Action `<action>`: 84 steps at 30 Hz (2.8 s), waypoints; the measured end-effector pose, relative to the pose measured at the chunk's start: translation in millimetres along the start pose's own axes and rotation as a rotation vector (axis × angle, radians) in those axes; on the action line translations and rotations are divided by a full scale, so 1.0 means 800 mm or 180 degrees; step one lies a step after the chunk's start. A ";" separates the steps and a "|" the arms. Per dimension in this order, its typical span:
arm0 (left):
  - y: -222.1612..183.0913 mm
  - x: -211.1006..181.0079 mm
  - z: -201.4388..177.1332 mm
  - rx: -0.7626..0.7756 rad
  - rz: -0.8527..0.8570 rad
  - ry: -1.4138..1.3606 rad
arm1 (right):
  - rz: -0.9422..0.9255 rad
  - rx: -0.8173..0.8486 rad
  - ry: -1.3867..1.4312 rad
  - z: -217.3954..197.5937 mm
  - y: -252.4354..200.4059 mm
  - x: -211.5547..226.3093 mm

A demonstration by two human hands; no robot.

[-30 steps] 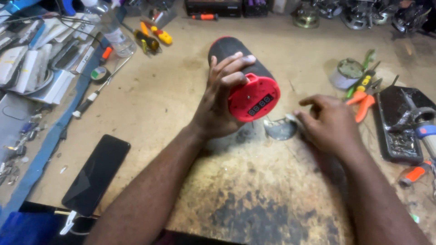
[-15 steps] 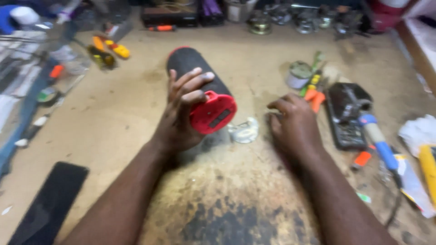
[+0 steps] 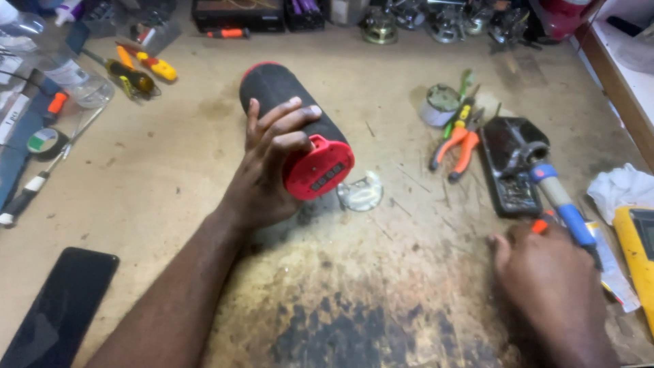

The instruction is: The person is removing the end cover of a portable Bluetooth speaker by unscrewing several small screws with a manual screwdriver.

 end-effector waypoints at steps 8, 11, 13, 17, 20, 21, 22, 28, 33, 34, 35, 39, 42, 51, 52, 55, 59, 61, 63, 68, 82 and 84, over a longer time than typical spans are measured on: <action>-0.005 0.002 -0.002 -0.0006 0.0014 -0.0002 | -0.0203 -0.0475 -0.0243 0.031 -0.006 0.007; -0.003 -0.005 0.001 -0.0012 0.0063 0.0038 | -0.0350 -0.0839 -0.0042 0.036 -0.009 0.010; -0.001 -0.007 0.001 0.0001 0.0138 0.0008 | -0.0297 -0.0975 0.0079 0.040 -0.012 0.013; -0.001 -0.002 0.016 0.0252 0.0167 -0.0019 | -0.0350 -0.1436 0.0605 0.033 -0.024 0.009; 0.006 -0.024 0.021 0.0244 0.0031 0.0082 | -0.0558 -0.1822 0.0959 0.019 -0.039 0.007; 0.008 -0.034 0.016 0.0197 -0.0110 0.0186 | -0.0708 -0.1973 0.1142 0.014 -0.042 0.012; 0.011 -0.036 0.021 0.0219 -0.0079 0.0162 | -0.0663 -0.1972 0.1147 0.009 -0.048 0.007; 0.012 -0.035 0.015 -0.0032 -0.0215 0.0150 | -0.1275 -0.2925 0.2049 -0.033 -0.077 0.012; -0.002 0.000 -0.001 -0.0435 -0.0081 0.0078 | -0.0819 -0.1918 0.4594 -0.058 -0.061 0.029; -0.001 -0.004 -0.007 -0.0433 -0.0117 0.0225 | -0.0936 -0.1852 0.4688 -0.062 -0.048 0.041; 0.001 -0.006 -0.010 -0.0530 -0.0259 0.0403 | -0.0942 -0.1434 0.5523 -0.062 -0.033 0.051; 0.002 -0.008 -0.017 -0.0959 -0.0393 0.0645 | -0.1029 -0.0172 0.6992 -0.071 0.016 0.116; 0.000 -0.009 -0.024 -0.1228 -0.0506 0.0770 | -0.1044 0.0385 0.7065 -0.109 0.012 0.167; -0.014 0.008 -0.018 -0.1199 -0.0673 0.0663 | -0.1064 -0.0458 0.6598 -0.079 0.014 0.199; -0.018 0.008 -0.016 -0.1211 -0.0711 0.0648 | -0.1054 -0.0434 0.6562 -0.074 0.017 0.197; -0.021 0.010 -0.011 -0.0989 -0.0775 0.0599 | -0.0972 -0.0357 0.6724 -0.072 0.020 0.192; -0.021 0.013 -0.008 -0.1004 -0.0697 0.0687 | -0.0903 -0.0420 0.6579 -0.083 0.012 0.193; -0.021 0.014 -0.007 -0.1031 -0.0674 0.0703 | -0.0987 -0.0402 0.6595 -0.086 0.008 0.194; -0.021 0.013 -0.007 -0.1004 -0.0644 0.0755 | -0.1054 -0.0494 0.6434 -0.092 0.001 0.195; -0.022 0.012 -0.004 -0.1012 -0.0642 0.0774 | -0.1420 -0.1046 0.5970 -0.090 -0.014 0.196; -0.015 -0.001 -0.003 -0.0882 -0.0631 0.0819 | -0.2725 -0.2458 0.4647 -0.106 -0.050 0.199; -0.015 0.001 0.000 -0.0916 -0.0638 0.0867 | -0.2769 -0.2626 0.4436 -0.111 -0.055 0.200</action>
Point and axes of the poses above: each hand's wrist, its own y-axis towards the middle knuckle, its own z-axis out of the palm, x = y × z, the point moved 3 cm from there along y, towards the middle knuckle, and after that the axes turned 2 degrees about -z, right-handed, at the moved point
